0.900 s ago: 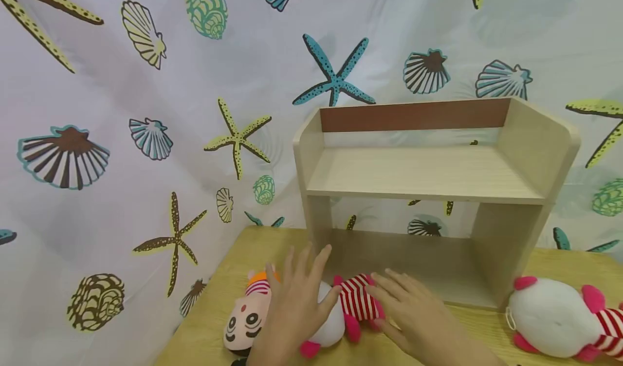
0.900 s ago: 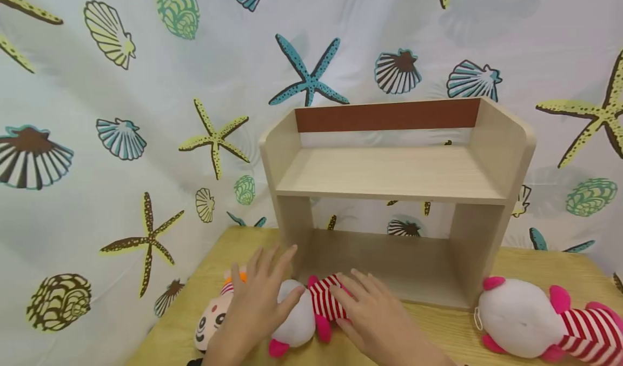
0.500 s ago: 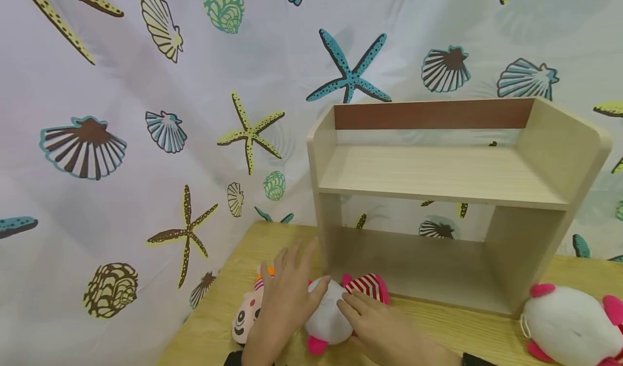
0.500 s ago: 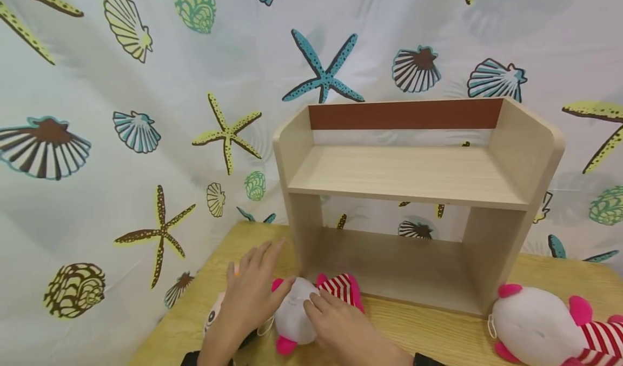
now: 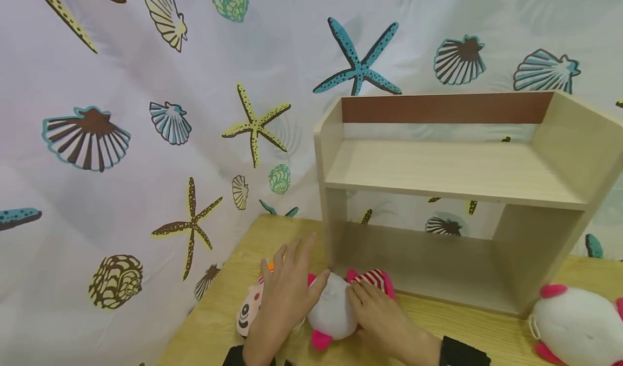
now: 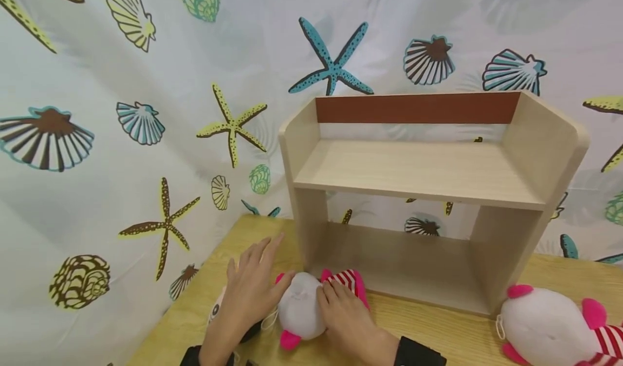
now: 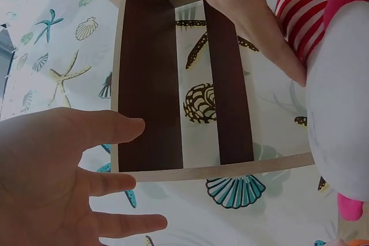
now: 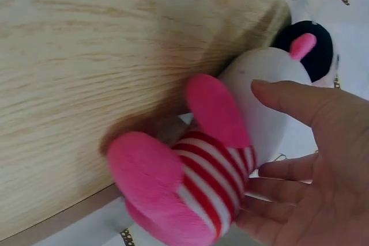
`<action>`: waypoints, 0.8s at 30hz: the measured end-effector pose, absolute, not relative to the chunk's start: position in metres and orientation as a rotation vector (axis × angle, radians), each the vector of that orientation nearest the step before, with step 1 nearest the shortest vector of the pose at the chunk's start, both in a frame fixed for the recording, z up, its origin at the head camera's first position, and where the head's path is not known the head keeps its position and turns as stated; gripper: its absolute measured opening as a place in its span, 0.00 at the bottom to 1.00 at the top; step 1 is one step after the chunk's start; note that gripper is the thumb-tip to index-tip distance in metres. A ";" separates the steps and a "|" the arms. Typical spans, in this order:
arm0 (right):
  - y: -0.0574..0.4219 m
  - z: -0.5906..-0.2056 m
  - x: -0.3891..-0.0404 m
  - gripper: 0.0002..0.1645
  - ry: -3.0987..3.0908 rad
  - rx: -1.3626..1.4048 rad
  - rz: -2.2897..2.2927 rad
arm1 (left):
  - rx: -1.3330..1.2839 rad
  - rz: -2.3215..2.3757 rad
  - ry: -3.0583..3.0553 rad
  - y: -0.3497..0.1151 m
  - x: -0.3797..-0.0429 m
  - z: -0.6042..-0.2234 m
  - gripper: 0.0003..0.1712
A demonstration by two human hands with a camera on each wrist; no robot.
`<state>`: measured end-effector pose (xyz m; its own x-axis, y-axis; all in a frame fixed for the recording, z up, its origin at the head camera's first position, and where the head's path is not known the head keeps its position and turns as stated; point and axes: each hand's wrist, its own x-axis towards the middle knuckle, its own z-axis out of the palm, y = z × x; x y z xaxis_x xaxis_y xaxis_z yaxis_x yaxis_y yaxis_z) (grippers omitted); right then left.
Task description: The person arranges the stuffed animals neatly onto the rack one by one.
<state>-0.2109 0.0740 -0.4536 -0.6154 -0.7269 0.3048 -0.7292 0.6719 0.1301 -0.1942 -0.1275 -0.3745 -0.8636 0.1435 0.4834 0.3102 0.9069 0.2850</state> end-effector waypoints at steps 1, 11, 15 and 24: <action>0.075 -0.455 -0.212 0.41 -2.547 1.147 0.009 | -0.337 -0.514 -2.590 -0.127 -0.197 -0.375 0.38; 0.072 -0.465 -0.220 0.40 -2.411 1.107 -0.014 | -0.334 -0.807 -2.462 -0.113 -0.246 -0.375 0.41; 0.069 -0.473 -0.224 0.36 -2.366 1.080 0.036 | -0.298 -0.978 -2.450 -0.106 -0.267 -0.374 0.43; 0.068 -0.487 -0.236 0.31 -2.254 1.033 0.056 | -0.318 -1.196 -2.369 -0.095 -0.304 -0.380 0.32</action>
